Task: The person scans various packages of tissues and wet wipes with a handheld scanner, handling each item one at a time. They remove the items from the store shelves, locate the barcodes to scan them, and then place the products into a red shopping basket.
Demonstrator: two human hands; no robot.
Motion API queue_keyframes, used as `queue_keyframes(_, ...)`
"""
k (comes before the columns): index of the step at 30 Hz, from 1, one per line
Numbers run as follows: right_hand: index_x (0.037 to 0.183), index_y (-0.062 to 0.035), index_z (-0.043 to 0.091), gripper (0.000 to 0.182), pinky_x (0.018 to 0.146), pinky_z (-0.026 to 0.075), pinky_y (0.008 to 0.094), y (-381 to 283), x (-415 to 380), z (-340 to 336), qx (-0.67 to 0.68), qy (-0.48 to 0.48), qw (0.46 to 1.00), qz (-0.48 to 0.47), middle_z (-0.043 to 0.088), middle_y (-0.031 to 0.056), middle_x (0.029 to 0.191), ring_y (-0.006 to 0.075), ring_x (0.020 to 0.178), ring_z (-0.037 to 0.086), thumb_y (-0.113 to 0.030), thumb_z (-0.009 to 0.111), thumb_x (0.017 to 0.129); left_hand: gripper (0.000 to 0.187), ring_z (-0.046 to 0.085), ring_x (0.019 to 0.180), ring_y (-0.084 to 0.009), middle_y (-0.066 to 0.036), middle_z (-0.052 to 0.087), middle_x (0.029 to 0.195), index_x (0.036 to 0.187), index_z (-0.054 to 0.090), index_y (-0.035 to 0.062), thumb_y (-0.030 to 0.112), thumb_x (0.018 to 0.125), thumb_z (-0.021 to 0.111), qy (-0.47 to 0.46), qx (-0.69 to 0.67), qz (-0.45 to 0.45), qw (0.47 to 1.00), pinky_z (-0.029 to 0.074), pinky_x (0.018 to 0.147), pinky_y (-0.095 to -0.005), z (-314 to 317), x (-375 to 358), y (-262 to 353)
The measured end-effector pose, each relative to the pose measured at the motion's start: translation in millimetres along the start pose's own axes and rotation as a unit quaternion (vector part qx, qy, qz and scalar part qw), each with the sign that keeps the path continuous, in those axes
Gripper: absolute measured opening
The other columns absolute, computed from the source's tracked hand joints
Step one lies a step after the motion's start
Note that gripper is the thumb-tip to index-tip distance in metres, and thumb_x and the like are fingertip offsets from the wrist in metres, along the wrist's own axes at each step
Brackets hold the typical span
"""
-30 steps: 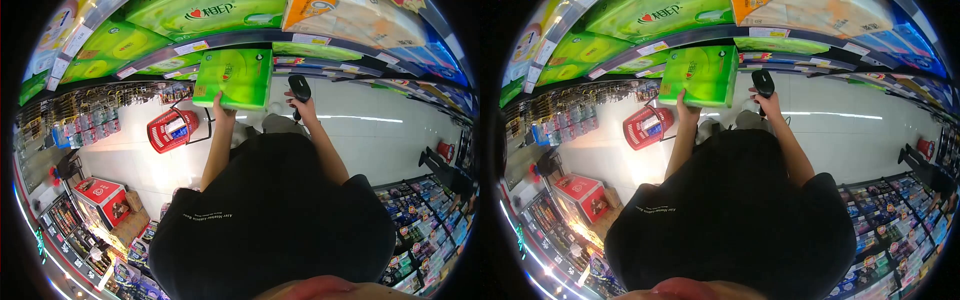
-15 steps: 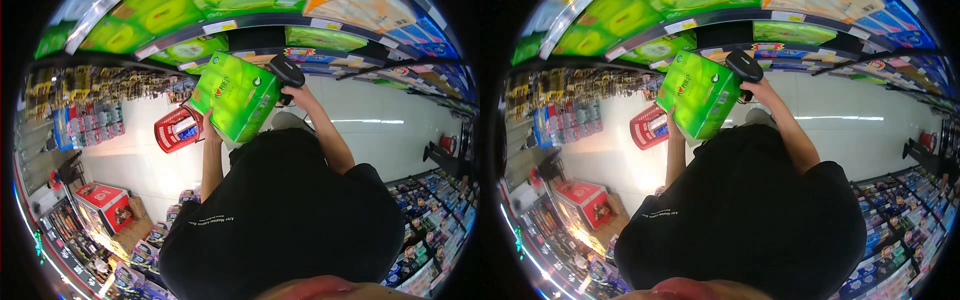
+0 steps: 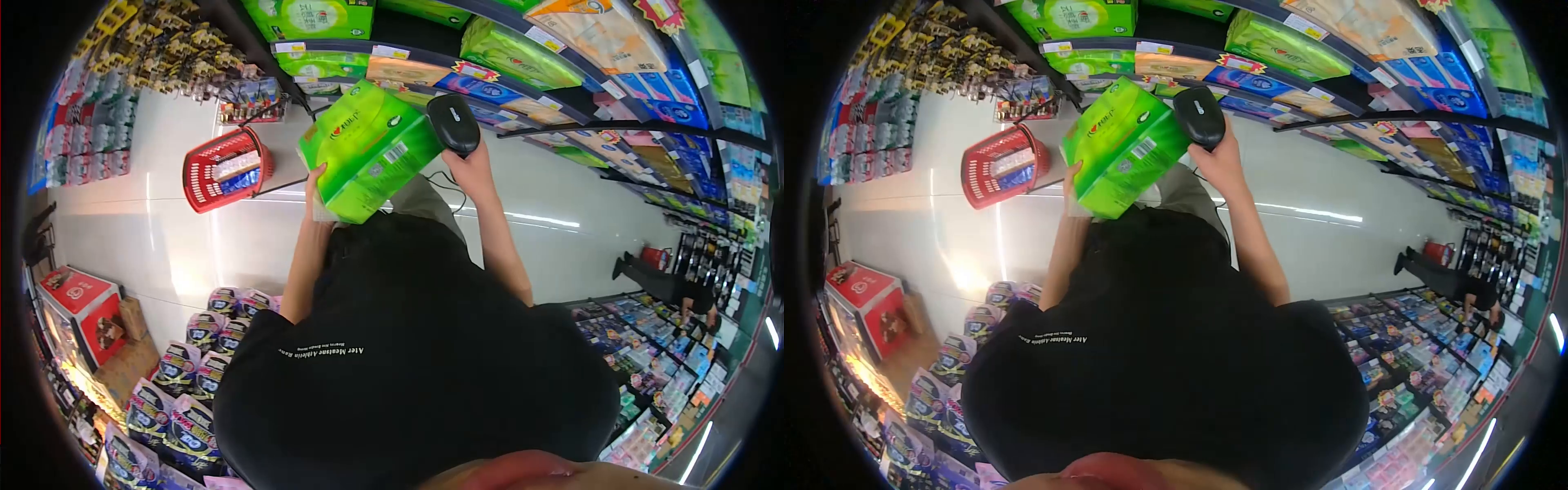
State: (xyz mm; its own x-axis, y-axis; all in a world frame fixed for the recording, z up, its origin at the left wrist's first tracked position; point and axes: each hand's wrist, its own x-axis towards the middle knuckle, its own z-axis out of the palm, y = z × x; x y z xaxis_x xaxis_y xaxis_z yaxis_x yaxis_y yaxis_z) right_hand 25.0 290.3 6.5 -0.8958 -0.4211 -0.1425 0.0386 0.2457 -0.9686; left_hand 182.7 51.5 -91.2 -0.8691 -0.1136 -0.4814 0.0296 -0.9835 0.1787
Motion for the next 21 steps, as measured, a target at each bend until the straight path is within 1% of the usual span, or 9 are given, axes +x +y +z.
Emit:
queue_keyframes(2, 0.113, 0.0003, 0.055, 0.042, 0.071, 0.048, 0.0288, 0, -12, 0, -0.050, 0.108, 0.991, -0.063, 0.064, 0.0062, 0.091, 0.0126, 0.080, 0.059, -0.005, 0.069, 0.074, 0.058, 0.059, 0.111, -0.0337, -0.018, 0.058, 0.126, 0.135, 0.044, 0.0019, 0.028, 0.086, 0.060, 0.005, -0.007, 0.005, 1.000, 0.050, 0.093, -0.0473, 0, -4, 2)
queue_keyframes(4, 0.103, 0.0010, 0.058, 0.033, 0.066, 0.048, 0.0292, -13, -29, -7, -0.038, 0.116, 0.992, -0.029, 0.064, 0.0064, 0.082, 0.0135, 0.073, 0.060, -0.007, 0.070, 0.074, 0.058, 0.060, 0.110, -0.0326, -0.018, 0.059, 0.124, 0.135, 0.045, 0.0018, 0.028, 0.086, 0.060, 0.018, -0.004, 0.011, 1.000, 0.051, 0.093, -0.0459, -3, -6, 4)
queue_keyframes(6, 0.098, 0.0008, 0.062, 0.028, 0.066, 0.049, 0.0293, -41, -46, -10, -0.127, -0.023, 0.978, 0.165, 0.065, 0.0067, 0.078, 0.0141, 0.073, 0.062, -0.010, 0.072, 0.074, 0.057, 0.061, 0.108, -0.0316, -0.017, 0.059, 0.124, 0.134, 0.045, 0.0018, 0.028, 0.086, 0.061, 0.021, -0.006, 0.018, 1.000, 0.052, 0.092, -0.0444, 0, -12, 5)
queue_keyframes(7, 0.095, 0.0012, 0.065, 0.026, 0.068, 0.050, 0.0312, -42, -54, -5, -0.129, -0.040, 0.987, 0.091, 0.068, 0.0097, 0.079, 0.0157, 0.076, 0.064, -0.012, 0.074, 0.074, 0.057, 0.061, 0.108, -0.0314, -0.017, 0.059, 0.124, 0.134, 0.045, 0.0019, 0.027, 0.086, 0.061, 0.022, -0.011, 0.016, 1.000, 0.052, 0.092, -0.0442, -1, -14, 5)
queue_keyframes(8, 0.095, 0.0012, 0.065, 0.026, 0.068, 0.050, 0.0312, -43, -58, 1, -0.132, -0.042, 0.986, 0.093, 0.068, 0.0097, 0.079, 0.0157, 0.076, 0.064, -0.012, 0.074, 0.074, 0.058, 0.061, 0.108, -0.0312, -0.017, 0.059, 0.124, 0.134, 0.045, 0.0021, 0.027, 0.085, 0.062, 0.024, -0.015, 0.014, 1.000, 0.052, 0.091, -0.0440, -3, -14, 6)
queue_keyframes(10, 0.094, 0.0028, 0.065, 0.025, 0.064, 0.048, 0.0280, -44, -64, 16, -0.152, -0.092, 0.984, -0.019, 0.067, 0.0064, 0.077, 0.0093, 0.071, 0.061, -0.010, 0.075, 0.075, 0.058, 0.061, 0.108, -0.0311, -0.017, 0.059, 0.124, 0.135, 0.044, 0.0021, 0.027, 0.085, 0.062, 0.017, -0.015, 0.022, 0.999, 0.052, 0.091, -0.0439, -8, -15, 9)
queue_keyframes(11, 0.100, 0.0029, 0.065, 0.030, 0.070, 0.049, 0.0300, -51, -64, 21, -0.166, -0.114, 0.979, 0.037, 0.069, 0.0079, 0.083, 0.0103, 0.077, 0.061, -0.010, 0.075, 0.076, 0.058, 0.061, 0.108, -0.0310, -0.017, 0.059, 0.124, 0.135, 0.044, 0.0022, 0.026, 0.085, 0.062, 0.009, -0.010, 0.031, 0.999, 0.053, 0.091, -0.0438, -10, -15, 9)
queue_keyframes(19, 0.101, 0.0013, 0.065, 0.030, 0.072, 0.050, 0.0300, -55, -59, 55, -0.180, -0.156, 0.970, 0.039, 0.070, 0.0082, 0.086, 0.0123, 0.078, 0.062, -0.014, 0.076, 0.078, 0.059, 0.060, 0.111, -0.0309, -0.017, 0.058, 0.125, 0.136, 0.042, 0.0020, 0.025, 0.086, 0.062, 0.022, -0.013, 0.047, 0.999, 0.052, 0.092, -0.0434, -12, -29, 20)
queue_keyframes(21, 0.101, 0.0010, 0.065, 0.029, 0.072, 0.050, 0.0301, -54, -58, 55, -0.124, -0.163, 0.979, 0.009, 0.069, 0.0077, 0.085, 0.0122, 0.078, 0.061, -0.014, 0.076, 0.078, 0.059, 0.060, 0.111, -0.0309, -0.017, 0.058, 0.126, 0.136, 0.042, 0.0019, 0.025, 0.086, 0.062, 0.022, -0.013, 0.056, 0.998, 0.052, 0.093, -0.0435, -13, -31, 22)
